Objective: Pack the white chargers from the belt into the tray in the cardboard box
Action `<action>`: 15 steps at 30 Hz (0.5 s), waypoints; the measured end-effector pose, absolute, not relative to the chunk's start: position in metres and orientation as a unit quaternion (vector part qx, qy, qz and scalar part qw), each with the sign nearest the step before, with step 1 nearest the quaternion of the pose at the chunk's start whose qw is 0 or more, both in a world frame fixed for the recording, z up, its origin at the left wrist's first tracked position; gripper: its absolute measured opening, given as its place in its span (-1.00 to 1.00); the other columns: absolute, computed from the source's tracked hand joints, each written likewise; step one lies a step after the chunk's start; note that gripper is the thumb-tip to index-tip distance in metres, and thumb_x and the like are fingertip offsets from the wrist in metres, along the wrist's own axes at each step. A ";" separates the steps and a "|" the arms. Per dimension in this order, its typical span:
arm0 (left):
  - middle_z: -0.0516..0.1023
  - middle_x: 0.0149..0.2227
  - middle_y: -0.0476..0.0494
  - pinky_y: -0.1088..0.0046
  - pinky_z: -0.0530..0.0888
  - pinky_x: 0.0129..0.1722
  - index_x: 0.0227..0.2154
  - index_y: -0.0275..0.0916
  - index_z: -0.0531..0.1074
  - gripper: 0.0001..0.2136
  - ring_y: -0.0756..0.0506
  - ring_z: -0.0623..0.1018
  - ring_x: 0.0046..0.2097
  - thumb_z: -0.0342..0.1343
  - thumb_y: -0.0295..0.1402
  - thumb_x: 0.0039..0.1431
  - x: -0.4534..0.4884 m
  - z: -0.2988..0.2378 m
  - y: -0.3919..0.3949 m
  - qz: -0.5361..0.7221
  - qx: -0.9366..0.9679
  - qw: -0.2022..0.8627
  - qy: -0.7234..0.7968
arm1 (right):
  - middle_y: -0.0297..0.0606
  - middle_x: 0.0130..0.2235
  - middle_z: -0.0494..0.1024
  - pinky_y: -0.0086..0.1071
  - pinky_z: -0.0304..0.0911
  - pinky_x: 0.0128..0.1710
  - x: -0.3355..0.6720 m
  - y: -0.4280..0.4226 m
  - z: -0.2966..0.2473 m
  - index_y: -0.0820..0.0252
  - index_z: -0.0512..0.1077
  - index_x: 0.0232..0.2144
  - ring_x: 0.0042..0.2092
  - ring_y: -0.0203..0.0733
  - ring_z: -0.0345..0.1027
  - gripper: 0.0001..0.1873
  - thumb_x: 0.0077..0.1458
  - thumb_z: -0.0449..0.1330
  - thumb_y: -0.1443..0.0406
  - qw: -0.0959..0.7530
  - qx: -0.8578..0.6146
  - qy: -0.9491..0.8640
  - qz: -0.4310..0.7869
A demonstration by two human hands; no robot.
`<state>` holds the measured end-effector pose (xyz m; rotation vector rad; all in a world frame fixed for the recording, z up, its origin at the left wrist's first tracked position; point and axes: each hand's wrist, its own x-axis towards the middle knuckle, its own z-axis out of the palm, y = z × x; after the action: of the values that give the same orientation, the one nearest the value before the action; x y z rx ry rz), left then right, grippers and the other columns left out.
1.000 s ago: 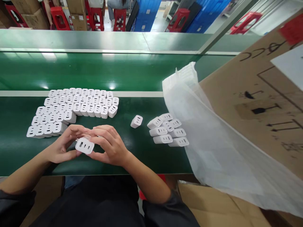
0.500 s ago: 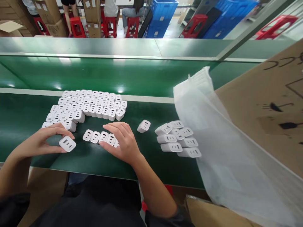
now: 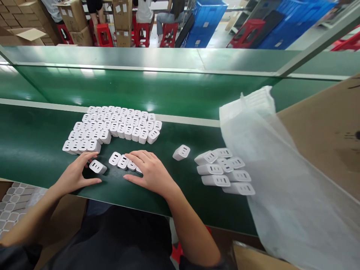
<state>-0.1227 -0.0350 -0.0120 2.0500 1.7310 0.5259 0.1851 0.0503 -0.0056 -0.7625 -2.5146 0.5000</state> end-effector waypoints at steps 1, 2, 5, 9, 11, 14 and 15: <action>0.42 0.14 -0.19 0.27 0.52 0.00 0.28 -0.06 0.12 -0.34 -0.19 0.51 0.05 0.21 -0.04 0.18 -0.119 -0.014 -0.035 0.198 0.733 0.183 0.624 | -0.09 0.13 0.48 -0.07 0.35 0.10 0.185 0.050 -0.006 0.18 0.34 0.17 0.12 0.00 0.39 -0.48 0.23 0.25 0.11 0.221 -0.282 -0.916 0.182; 0.44 0.12 -0.17 0.28 0.50 0.03 0.28 -0.07 0.12 -0.39 -0.18 0.51 0.07 0.17 -0.08 0.23 -0.116 -0.016 -0.034 0.205 0.735 0.173 0.623 | -0.08 0.15 0.46 -0.07 0.35 0.11 0.186 0.051 -0.006 0.17 0.33 0.17 0.12 0.01 0.38 -0.48 0.23 0.25 0.12 0.214 -0.287 -0.916 0.181; 0.45 0.17 -0.14 0.28 0.45 0.14 0.29 -0.07 0.12 -0.47 -0.16 0.49 0.15 0.08 -0.19 0.31 -0.111 -0.012 -0.023 0.198 0.753 0.187 0.599 | -0.09 0.16 0.45 -0.08 0.37 0.11 0.186 0.051 -0.009 0.15 0.33 0.18 0.13 0.00 0.38 -0.50 0.24 0.23 0.15 0.203 -0.295 -0.916 0.180; 0.33 0.29 -0.17 0.29 0.42 0.19 0.34 -0.09 0.03 -0.46 -0.16 0.43 0.23 -0.01 -0.32 0.34 -0.103 0.002 -0.002 0.143 0.790 0.226 0.552 | -0.12 0.14 0.48 -0.10 0.39 0.08 0.186 0.053 -0.010 0.15 0.35 0.16 0.10 -0.02 0.41 -0.54 0.26 0.21 0.17 0.189 -0.284 -0.921 0.188; 0.26 0.34 -0.18 0.25 0.41 0.20 0.37 -0.08 -0.02 -0.43 -0.19 0.40 0.26 -0.03 -0.35 0.34 -0.099 0.006 0.007 0.114 0.804 0.237 0.533 | -0.13 0.14 0.49 -0.12 0.39 0.07 0.187 0.054 -0.010 0.15 0.36 0.15 0.09 -0.04 0.42 -0.56 0.27 0.20 0.18 0.189 -0.281 -0.921 0.190; 0.28 0.33 -0.16 0.23 0.39 0.21 0.39 -0.04 -0.07 -0.37 -0.19 0.40 0.26 0.01 -0.36 0.32 -0.095 0.010 0.019 0.100 0.815 0.266 0.505 | -0.14 0.13 0.50 -0.14 0.39 0.08 0.189 0.056 -0.010 0.15 0.36 0.15 0.11 -0.05 0.41 -0.58 0.28 0.18 0.20 0.189 -0.276 -0.922 0.195; 0.32 0.30 -0.15 0.24 0.40 0.21 0.39 -0.02 -0.09 -0.35 -0.18 0.42 0.25 0.03 -0.37 0.32 -0.094 0.010 0.022 0.101 0.814 0.282 0.497 | -0.14 0.13 0.50 -0.14 0.38 0.08 0.190 0.057 -0.010 0.14 0.36 0.15 0.11 -0.05 0.41 -0.59 0.29 0.18 0.21 0.188 -0.274 -0.923 0.196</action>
<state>-0.0943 0.0223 0.0096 2.1812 1.3325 0.2715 0.1901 0.0568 -0.0097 -0.7709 -2.5960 0.5520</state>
